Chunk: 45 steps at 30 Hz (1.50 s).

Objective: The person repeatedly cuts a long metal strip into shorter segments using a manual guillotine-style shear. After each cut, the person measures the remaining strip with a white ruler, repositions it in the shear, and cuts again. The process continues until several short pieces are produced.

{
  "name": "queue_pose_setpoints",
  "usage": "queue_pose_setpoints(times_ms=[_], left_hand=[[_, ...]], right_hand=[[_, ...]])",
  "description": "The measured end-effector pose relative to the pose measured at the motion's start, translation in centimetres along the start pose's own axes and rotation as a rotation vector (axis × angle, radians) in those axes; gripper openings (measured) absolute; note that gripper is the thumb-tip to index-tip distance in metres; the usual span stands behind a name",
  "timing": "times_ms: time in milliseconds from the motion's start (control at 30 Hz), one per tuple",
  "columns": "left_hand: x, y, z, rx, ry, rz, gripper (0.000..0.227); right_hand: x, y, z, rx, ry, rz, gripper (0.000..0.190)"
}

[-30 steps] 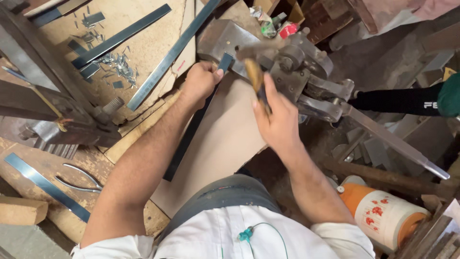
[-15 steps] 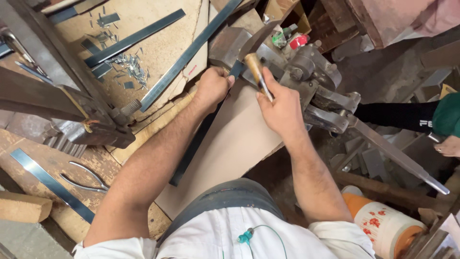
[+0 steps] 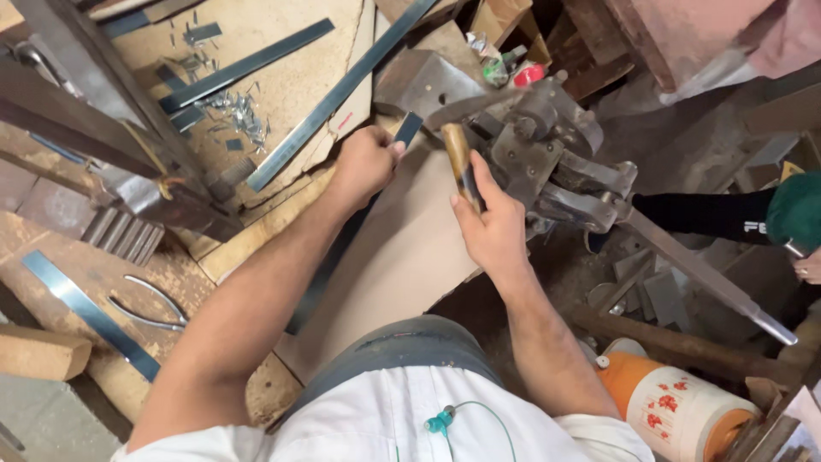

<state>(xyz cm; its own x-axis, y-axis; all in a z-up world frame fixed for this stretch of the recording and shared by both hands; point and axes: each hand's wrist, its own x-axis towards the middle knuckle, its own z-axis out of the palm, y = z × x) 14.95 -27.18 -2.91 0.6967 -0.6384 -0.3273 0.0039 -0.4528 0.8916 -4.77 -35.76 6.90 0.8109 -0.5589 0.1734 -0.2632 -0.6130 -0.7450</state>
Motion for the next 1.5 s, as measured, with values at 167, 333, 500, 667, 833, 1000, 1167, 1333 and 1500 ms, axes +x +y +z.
queue_pose_setpoints(times_ms=[167,333,500,667,833,1000,1167,1333,1500], left_hand=[[-10.0,-1.8,-3.5,0.419,0.046,0.331,0.016],[-17.5,-4.1,-3.3,0.717,-0.064,0.475,0.025],[-19.8,-6.4,-1.0,0.729,-0.050,0.560,0.028],[-20.5,-7.0,0.0,0.727,-0.070,0.613,0.034],[-20.8,-7.3,0.1,0.718,-0.051,0.621,0.033],[-20.5,-7.5,-0.1,0.710,-0.059,0.644,0.034],[-20.4,-7.5,-0.2,0.725,-0.075,0.652,0.035],[-20.5,-7.5,-0.4,0.717,-0.086,0.652,0.035],[-20.5,-7.6,-0.5,0.704,-0.082,0.660,0.037]], right_hand=[[-6.3,2.9,1.7,0.409,-0.203,0.424,0.065],[-8.5,5.9,3.4,0.793,-0.379,0.656,0.065],[-7.7,3.4,2.0,-0.404,-0.166,-0.353,0.049],[-8.0,0.8,2.5,-0.030,-0.458,-0.160,0.047],[-9.0,1.6,4.4,-0.024,-0.505,-0.165,0.040],[-9.3,2.4,5.0,-0.072,-0.474,-0.187,0.034],[-9.1,2.1,5.2,-0.076,-0.474,-0.145,0.033],[-9.0,1.9,5.4,-0.089,-0.466,-0.151,0.033],[-8.7,1.3,5.4,-0.111,-0.467,-0.196,0.032]])
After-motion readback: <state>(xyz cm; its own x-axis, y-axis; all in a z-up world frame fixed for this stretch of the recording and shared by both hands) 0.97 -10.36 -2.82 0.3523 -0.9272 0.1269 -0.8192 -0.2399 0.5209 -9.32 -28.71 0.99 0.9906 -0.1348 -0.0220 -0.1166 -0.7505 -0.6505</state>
